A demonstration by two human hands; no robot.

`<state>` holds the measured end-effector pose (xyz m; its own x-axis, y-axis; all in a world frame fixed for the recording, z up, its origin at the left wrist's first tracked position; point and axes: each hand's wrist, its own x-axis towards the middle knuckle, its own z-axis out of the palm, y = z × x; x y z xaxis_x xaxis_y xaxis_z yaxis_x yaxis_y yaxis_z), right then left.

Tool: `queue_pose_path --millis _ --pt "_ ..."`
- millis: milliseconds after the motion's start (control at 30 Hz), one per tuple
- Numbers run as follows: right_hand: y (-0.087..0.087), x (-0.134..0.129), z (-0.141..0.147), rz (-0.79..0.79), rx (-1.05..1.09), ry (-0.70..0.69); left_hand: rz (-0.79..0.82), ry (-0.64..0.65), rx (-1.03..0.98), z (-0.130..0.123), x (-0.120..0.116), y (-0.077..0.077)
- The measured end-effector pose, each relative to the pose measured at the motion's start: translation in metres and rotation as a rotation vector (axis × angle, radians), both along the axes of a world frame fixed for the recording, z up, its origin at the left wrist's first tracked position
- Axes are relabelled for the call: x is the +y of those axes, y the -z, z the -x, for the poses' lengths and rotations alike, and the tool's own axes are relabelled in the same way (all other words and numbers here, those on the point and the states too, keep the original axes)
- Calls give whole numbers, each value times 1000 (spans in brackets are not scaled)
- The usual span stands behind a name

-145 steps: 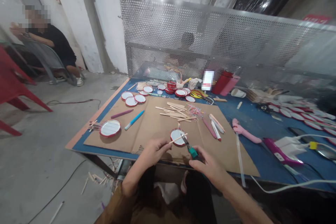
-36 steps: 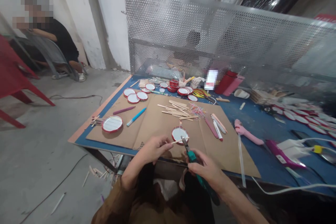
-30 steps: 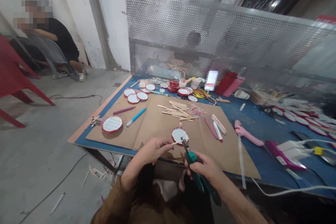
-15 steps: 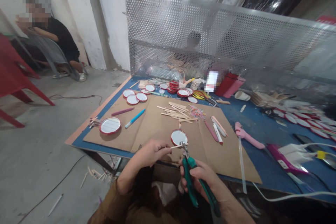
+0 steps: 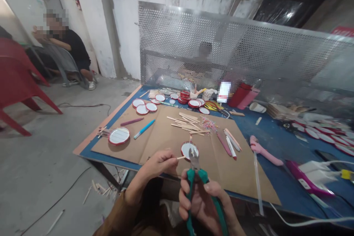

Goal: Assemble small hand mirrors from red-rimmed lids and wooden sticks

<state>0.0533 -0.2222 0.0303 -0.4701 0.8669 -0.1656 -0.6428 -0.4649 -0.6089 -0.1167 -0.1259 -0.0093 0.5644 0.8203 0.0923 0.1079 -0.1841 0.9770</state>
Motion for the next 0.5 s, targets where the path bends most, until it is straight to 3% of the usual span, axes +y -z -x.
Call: queue_pose_path --millis 100,133,233,300,500 --pt "-16 4 -3 -65 -75 93 -206 -402 121 -11 -6 5" --pt "-22 5 -6 -82 -105 113 -234 -477 184 -16 -7 6" --pt "-32 7 -13 -93 -155 164 -332 -534 455 -27 -5 5" --pt "-29 5 -17 -85 -195 209 -349 -534 687 -30 5 -1" --pt "5 -3 -22 -43 -303 239 -322 -529 797 -31 56 -18"
